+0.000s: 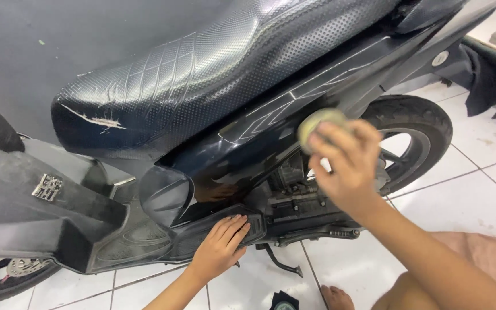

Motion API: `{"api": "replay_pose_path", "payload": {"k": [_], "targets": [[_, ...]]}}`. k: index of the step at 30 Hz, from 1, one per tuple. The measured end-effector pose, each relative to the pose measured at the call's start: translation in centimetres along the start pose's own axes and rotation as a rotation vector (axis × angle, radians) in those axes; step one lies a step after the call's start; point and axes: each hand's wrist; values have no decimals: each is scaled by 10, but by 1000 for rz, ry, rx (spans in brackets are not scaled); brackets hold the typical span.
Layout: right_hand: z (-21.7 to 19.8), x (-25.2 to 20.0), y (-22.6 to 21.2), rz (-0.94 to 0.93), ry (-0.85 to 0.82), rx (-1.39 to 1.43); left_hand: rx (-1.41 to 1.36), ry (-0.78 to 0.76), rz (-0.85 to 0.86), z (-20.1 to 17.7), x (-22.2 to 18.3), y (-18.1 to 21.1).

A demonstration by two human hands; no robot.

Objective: The person uses a small round sponge to rub and polish the side panel of a black motorcycle. They work on the area below the seat, moving the sponge in circular motions while their left hand rests on the motorcycle's body for support.

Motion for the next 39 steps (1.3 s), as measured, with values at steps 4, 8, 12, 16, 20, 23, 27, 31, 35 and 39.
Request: {"api": "replay_pose_path", "payload": {"k": [4,8,12,16,20,23,27,31,35,39], "targets": [[-11,3,9,-22,-87,16,23,-18,4,3,-2,0],[-8,11,2,45,30,-11,-5,-46,-9,3,-2,-1],[-7,0,8,15,-29,36,-4,-25,-7,1,-3,0],[-1,6,1,121,64,37,25,-6,1,5,-4,0],[-3,5,-3,-22,-6,-18,21,-3,6,5,-4,0],[-5,16,5,135,79,32,27,5,0,6,-3,1],[-8,4,6,106,45,9,26,-13,-2,4,-4,2],[-12,28,13,201,158,-4,27,6,7,7,-5,-1],[-15,12,9,159,60,32,41,2,6,7,-6,1],[-21,19,22,171,78,-45,53,-8,4,10,-7,-2]]}}
Point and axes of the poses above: each hand's wrist, its own x-axis towards the middle knuckle, its own z-axis out of the palm, y = z × x, and after that the axes turned 7 degrees about z, right-handed
